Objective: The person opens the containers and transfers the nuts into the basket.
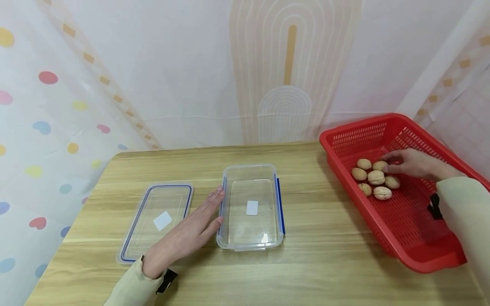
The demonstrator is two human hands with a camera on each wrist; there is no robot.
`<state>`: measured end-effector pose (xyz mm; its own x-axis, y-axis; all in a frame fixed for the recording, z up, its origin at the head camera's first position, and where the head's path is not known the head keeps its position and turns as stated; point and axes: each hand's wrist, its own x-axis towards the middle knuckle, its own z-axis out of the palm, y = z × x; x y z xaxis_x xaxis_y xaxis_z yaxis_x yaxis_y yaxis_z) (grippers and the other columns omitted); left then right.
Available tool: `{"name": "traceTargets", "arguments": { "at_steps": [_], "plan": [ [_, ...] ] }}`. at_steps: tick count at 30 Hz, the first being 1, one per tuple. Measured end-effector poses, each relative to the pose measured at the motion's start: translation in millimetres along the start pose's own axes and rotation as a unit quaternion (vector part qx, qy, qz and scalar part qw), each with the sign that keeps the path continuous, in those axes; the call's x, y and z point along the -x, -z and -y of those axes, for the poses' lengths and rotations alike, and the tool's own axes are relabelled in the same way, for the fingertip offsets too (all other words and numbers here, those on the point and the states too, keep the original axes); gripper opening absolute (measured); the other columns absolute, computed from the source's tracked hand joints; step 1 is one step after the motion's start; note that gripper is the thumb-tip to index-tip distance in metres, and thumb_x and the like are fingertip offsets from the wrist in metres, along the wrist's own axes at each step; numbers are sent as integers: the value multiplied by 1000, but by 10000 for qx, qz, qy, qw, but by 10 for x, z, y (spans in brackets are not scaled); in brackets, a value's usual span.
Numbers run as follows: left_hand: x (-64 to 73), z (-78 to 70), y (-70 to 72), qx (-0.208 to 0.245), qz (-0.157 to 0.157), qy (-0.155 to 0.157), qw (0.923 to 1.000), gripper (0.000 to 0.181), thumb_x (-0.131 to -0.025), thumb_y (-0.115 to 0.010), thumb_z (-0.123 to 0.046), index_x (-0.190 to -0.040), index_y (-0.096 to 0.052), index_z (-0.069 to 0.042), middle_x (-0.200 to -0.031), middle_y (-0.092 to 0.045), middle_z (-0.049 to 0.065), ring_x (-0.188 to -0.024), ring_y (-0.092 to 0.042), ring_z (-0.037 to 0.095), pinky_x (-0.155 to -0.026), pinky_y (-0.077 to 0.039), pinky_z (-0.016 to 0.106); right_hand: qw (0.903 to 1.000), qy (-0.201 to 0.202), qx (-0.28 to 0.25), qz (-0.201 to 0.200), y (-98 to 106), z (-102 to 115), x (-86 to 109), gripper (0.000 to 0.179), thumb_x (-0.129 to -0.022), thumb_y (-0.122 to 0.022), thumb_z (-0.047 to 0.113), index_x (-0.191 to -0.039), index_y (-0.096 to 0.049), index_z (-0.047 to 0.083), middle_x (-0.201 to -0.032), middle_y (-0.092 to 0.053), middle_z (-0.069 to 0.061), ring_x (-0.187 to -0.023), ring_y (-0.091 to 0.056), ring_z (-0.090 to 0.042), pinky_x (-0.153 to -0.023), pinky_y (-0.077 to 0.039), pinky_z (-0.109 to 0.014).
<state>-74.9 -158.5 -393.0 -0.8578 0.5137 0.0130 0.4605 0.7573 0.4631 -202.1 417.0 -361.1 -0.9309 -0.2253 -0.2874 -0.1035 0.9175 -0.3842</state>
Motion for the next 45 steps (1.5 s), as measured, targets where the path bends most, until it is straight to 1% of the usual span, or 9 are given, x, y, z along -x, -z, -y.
{"name": "traceTargets", "arguments": {
  "at_steps": [7,13,19,24,27,29,31,43,45],
  "plan": [
    [-12,6,-1,-1,11,-15,10000,66,-112,-43,-35,-165,-18,-4,-172,-9,10,-157,-17,34,-125,-21,51,9996,-125,99,-233,128,49,93,53,-102,-66,20,-131,-51,-22,-119,-59,-44,-101,-60,-51,-85,-52,-66],
    [-12,10,0,12,-12,-46,10000,66,-112,-44,-33,-165,-18,-3,-172,-10,10,-157,-18,35,-125,-22,51,9984,-113,34,-553,224,128,203,52,-103,-65,21,-131,-53,-20,-110,-64,-40,-90,-65,-43,-74,-58,-52],
    [-9,12,-5,29,4,-14,10000,65,-112,-43,-33,-165,-18,-4,-172,-11,9,-157,-17,33,-126,-21,50,9958,-60,-135,-898,228,260,333,55,-104,-63,26,-135,-52,-18,-124,-58,-44,-100,-63,-52,-76,-61,-52],
    [-10,20,-18,45,-34,-55,10000,65,-112,-44,-32,-164,-18,-2,-172,-11,11,-157,-18,34,-126,-21,51,9902,62,-357,-1346,199,368,439,55,-103,-65,28,-136,-55,-15,-129,-58,-42,-107,-62,-54,-70,-56,-21],
    [-16,21,-20,29,-83,-90,9999,65,-112,-44,-31,-164,-19,-1,-172,-12,12,-156,-18,35,-125,-22,51,9834,237,-434,-1744,173,433,504,49,-102,-67,25,-134,-60,-12,-126,-61,-40,-94,-71,-14,-63,-41,-4],
    [-20,22,-20,29,-91,-99,9999,65,-112,-44,-31,-164,-19,-1,-172,-12,12,-156,-18,35,-125,-21,52,9780,334,-546,-1984,151,486,556,46,-102,-68,23,-132,-63,-10,-123,-63,-39,-84,-59,12,-63,-38,0],
    [-20,22,-17,22,-79,-95,9999,66,-112,-44,-32,-164,-19,-1,-172,-11,12,-156,-18,35,-125,-21,51,9722,380,-626,-2222,125,547,606,42,-100,-70,22,-129,-65,-9,-119,-65,-39,-79,-43,26,-62,-38,1],
    [-18,21,-20,64,-104,-71,9999,66,-112,-45,-32,-164,-19,-2,-172,-11,11,-156,-18,34,-126,-21,51,9517,291,-1120,-2845,-27,937,899,40,-103,-65,20,-132,-63,-8,-121,-63,-38,-79,-44,31,-61,-42,0],
    [-18,22,-19,68,-111,-75,9999,66,-112,-45,-32,-164,-19,-2,-172,-11,11,-156,-18,35,-125,-21,51,9485,280,-1249,-2898,-37,988,948,40,-103,-65,21,-133,-63,-6,-116,-73,-12,-78,-47,29,-60,-44,-1]
  ]
}}
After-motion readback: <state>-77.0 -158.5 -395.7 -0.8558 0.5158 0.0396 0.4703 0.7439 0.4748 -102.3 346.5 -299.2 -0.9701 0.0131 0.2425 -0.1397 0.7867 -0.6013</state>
